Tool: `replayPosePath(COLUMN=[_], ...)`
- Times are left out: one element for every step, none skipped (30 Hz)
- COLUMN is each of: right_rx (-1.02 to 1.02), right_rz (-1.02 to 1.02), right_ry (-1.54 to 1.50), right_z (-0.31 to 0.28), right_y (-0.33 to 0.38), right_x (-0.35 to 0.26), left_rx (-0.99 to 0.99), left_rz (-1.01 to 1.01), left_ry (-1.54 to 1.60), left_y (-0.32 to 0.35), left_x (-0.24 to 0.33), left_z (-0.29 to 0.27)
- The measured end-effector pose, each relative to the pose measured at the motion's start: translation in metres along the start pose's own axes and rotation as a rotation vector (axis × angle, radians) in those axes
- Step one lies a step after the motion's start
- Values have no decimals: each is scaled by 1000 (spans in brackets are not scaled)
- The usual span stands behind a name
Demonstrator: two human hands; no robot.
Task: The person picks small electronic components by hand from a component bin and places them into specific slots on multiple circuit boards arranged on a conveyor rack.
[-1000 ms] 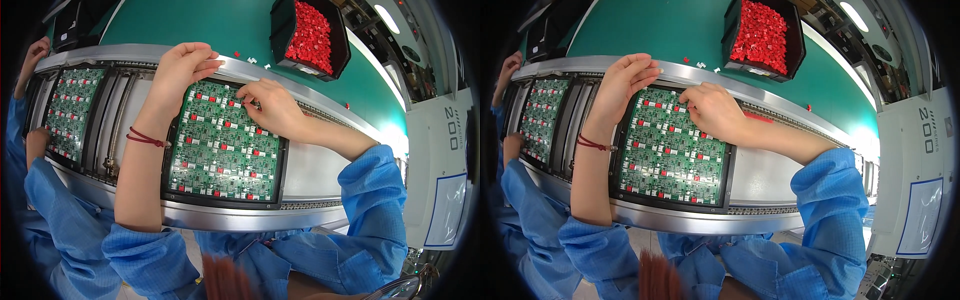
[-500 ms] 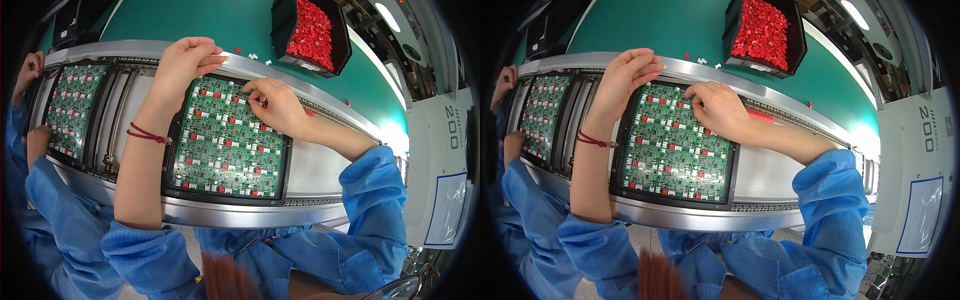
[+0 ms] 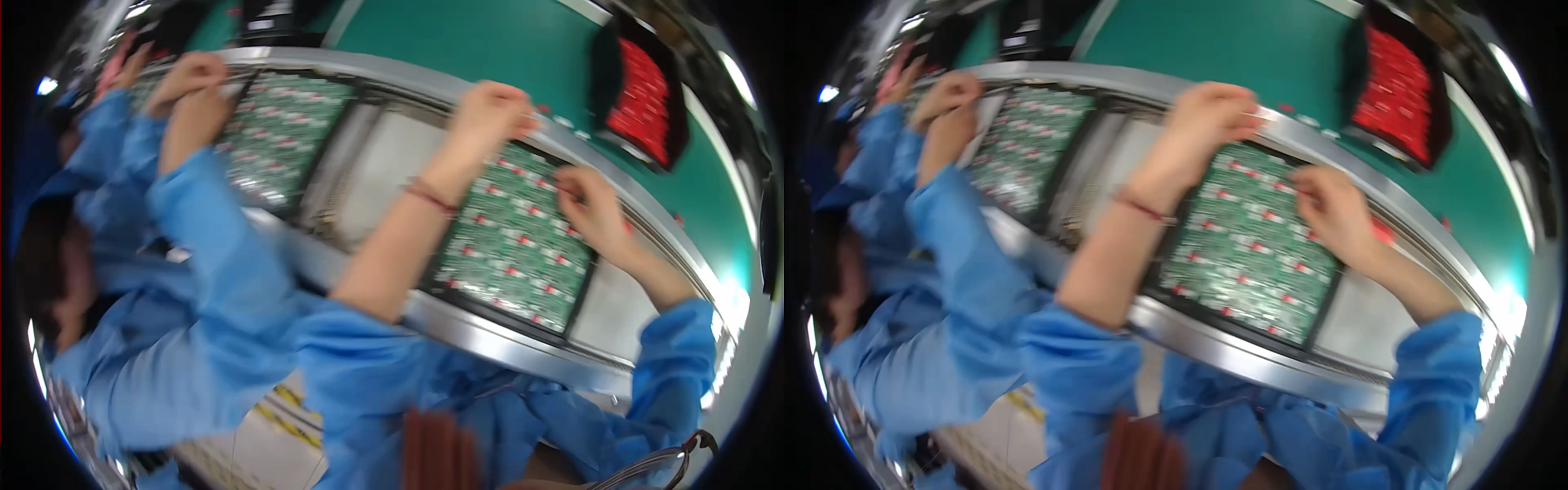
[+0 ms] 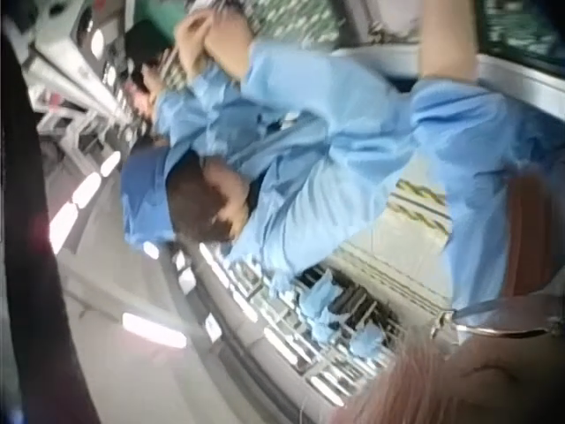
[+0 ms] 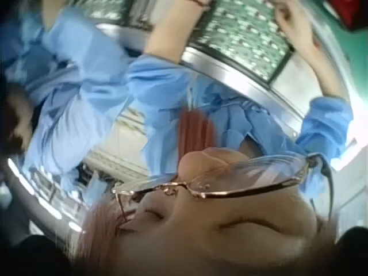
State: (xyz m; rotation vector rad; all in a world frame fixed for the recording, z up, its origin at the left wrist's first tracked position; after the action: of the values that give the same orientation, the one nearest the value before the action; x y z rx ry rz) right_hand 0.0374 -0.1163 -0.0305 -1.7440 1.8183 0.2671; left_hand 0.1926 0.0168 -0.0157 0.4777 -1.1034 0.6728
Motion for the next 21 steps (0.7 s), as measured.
replayPosePath(right_rx=[-23,30,30,32,67,100,99,100,102,108,96,84,29,70,107,36,27,24,-27,-15,14], right_rz=[5,-19,-29,-41,-32,-20,-41,-53,-88,-93,-91,-85,-116,-190,-253,-237,-226,-203,-140,-105,-79], right_ry=[28,-14,-15,-19,-31,-40,-10,33,67,62,80,103,178,202,250,267,251,200,140,102,67], right_z=[-1,1,-1,2,3,3,4,0,-1,1,3,3,-2,-1,-2,-4,2,-1,-4,-11,-23], right_y=[1,4,6,4,7,8,9,8,7,6,7,9,10,9,7,4,3,0,-3,-4,-4], right_x=[0,4,4,6,9,10,11,10,5,4,3,2,-4,-8,-15,-19,-13,-12,-15,-14,-13], left_rx=[-23,29,18,30,19,10,-6,2,5,-17,-20,-27,-52,-55,-58,-56,-19,-30,-12,-19,-25], left_rz=[-15,-26,-15,-11,-8,10,22,53,84,60,64,38,0,-11,-6,-6,-17,-37,-41,-27,-36], left_ry=[-10,24,39,29,31,15,10,6,7,-27,-29,-15,8,-33,-34,-62,-39,-86,-143,-163,-185], left_y=[-3,-1,-1,-3,-6,-6,-6,-7,-7,-7,-7,-6,-6,-6,-7,-5,0,0,7,7,5], left_x=[-5,-4,-4,-8,-12,-11,-12,-9,-8,-8,-9,-11,-13,-12,-11,-6,-1,4,13,13,13], left_z=[-1,3,5,3,3,3,4,8,9,8,5,1,5,4,0,-4,-6,-6,-10,-10,-6])
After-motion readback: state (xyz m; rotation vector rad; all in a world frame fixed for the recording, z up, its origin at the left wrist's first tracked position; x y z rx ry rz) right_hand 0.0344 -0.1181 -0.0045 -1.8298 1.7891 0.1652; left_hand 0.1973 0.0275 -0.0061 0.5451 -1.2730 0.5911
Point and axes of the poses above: each hand's wrist, its own y-axis away from the middle knuckle, its own z-axis out of the palm, x = y × z, the point moved 2 cm from there along -y, towards the middle knuckle, and after that the axes turned 1 degree about -x, right-handed, at the moved point
